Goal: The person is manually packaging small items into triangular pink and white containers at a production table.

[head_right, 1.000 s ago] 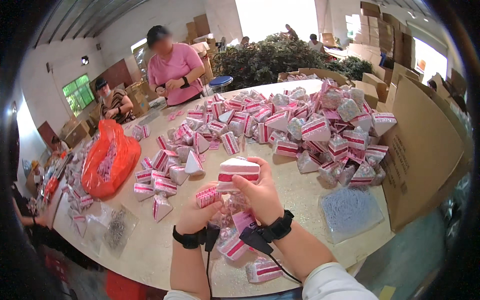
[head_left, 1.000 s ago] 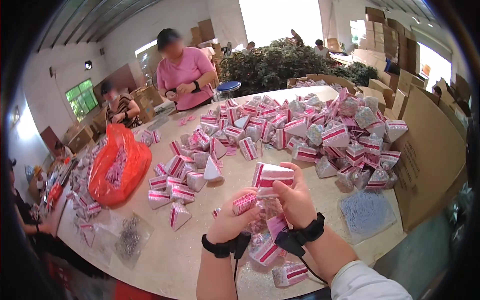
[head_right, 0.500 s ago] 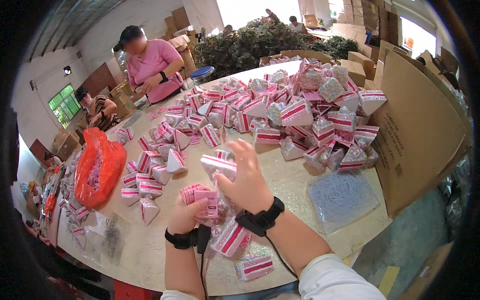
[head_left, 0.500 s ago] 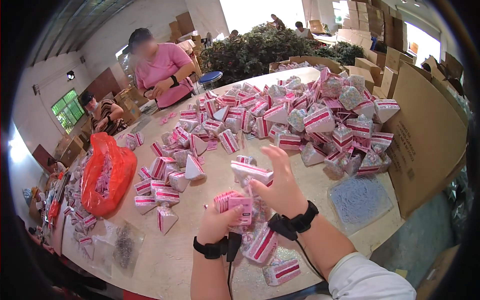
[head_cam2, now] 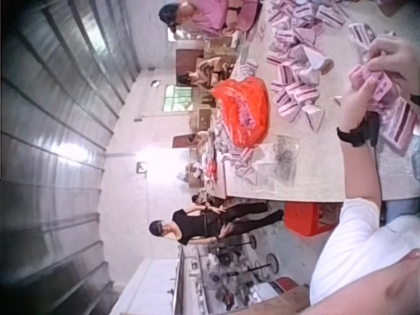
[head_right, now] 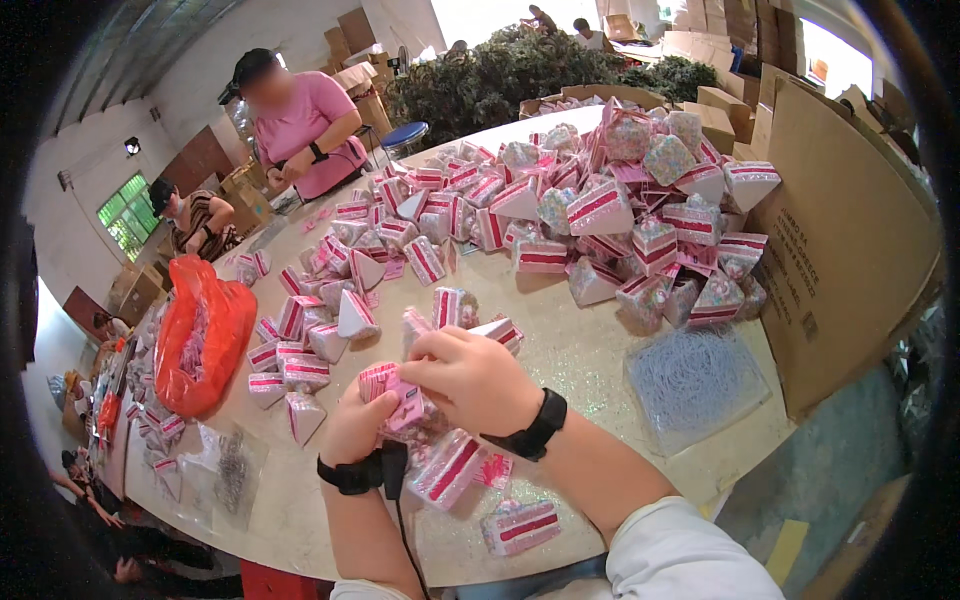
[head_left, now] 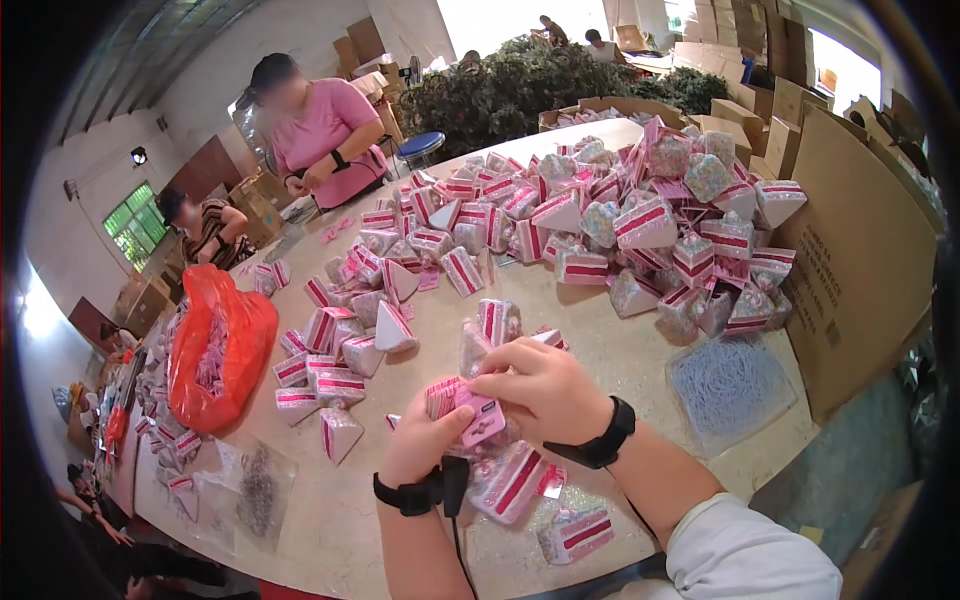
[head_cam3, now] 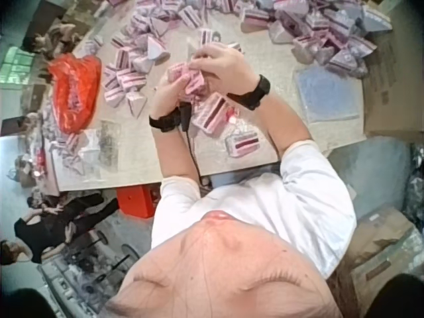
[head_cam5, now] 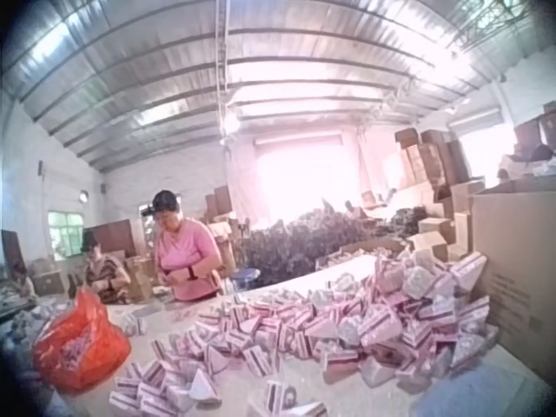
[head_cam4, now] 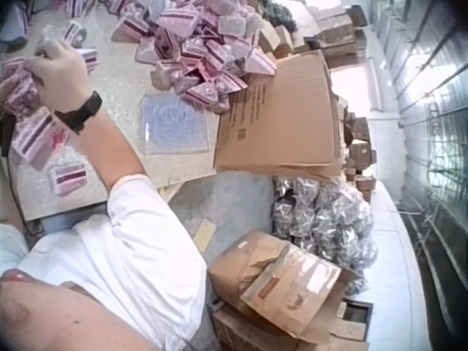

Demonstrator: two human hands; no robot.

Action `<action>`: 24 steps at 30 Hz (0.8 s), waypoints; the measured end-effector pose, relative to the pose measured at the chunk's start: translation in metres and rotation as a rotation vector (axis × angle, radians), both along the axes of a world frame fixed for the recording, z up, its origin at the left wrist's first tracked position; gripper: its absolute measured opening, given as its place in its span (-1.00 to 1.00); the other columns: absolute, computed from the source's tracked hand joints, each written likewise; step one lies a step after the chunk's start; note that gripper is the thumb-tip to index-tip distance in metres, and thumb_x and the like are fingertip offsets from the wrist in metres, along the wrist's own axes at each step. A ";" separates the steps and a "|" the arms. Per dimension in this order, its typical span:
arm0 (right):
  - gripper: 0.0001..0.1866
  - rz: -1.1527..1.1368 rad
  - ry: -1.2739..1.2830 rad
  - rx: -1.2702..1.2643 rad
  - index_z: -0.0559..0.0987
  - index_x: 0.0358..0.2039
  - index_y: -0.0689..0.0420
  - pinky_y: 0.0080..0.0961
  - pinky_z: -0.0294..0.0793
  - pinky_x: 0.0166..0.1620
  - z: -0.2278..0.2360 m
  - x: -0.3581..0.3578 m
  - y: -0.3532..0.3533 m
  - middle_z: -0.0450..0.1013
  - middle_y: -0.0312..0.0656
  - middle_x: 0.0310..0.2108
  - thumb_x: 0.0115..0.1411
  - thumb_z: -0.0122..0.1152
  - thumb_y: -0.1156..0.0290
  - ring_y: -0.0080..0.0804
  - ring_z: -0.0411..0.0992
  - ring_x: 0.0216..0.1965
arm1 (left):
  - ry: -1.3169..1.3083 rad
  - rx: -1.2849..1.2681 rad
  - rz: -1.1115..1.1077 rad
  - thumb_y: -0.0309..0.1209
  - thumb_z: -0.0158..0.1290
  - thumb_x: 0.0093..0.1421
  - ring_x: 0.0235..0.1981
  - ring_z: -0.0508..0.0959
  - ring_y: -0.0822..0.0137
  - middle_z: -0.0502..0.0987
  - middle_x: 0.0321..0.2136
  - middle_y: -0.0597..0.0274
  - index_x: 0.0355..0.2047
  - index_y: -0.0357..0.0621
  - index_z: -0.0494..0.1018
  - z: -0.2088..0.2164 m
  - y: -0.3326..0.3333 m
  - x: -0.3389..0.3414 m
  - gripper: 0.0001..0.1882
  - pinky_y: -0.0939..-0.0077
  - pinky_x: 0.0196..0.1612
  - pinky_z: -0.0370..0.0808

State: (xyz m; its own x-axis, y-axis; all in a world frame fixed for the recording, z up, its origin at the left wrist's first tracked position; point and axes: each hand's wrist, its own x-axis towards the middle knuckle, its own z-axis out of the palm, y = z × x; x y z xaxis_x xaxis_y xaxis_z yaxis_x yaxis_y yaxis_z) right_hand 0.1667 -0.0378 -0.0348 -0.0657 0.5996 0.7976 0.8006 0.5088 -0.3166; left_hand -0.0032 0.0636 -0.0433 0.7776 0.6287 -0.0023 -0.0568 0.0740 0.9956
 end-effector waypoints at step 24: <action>-0.79 -0.590 0.271 -0.513 0.53 -0.29 0.22 -0.32 0.43 -0.17 -0.036 0.072 -0.005 0.48 -0.08 -0.35 0.04 0.08 0.43 -0.16 0.46 -0.25 | -0.016 0.204 0.282 -0.46 0.02 0.17 -0.52 0.34 0.63 0.44 -0.45 0.41 -0.14 -0.27 0.44 0.019 0.019 -0.041 -0.75 0.78 -0.46 0.29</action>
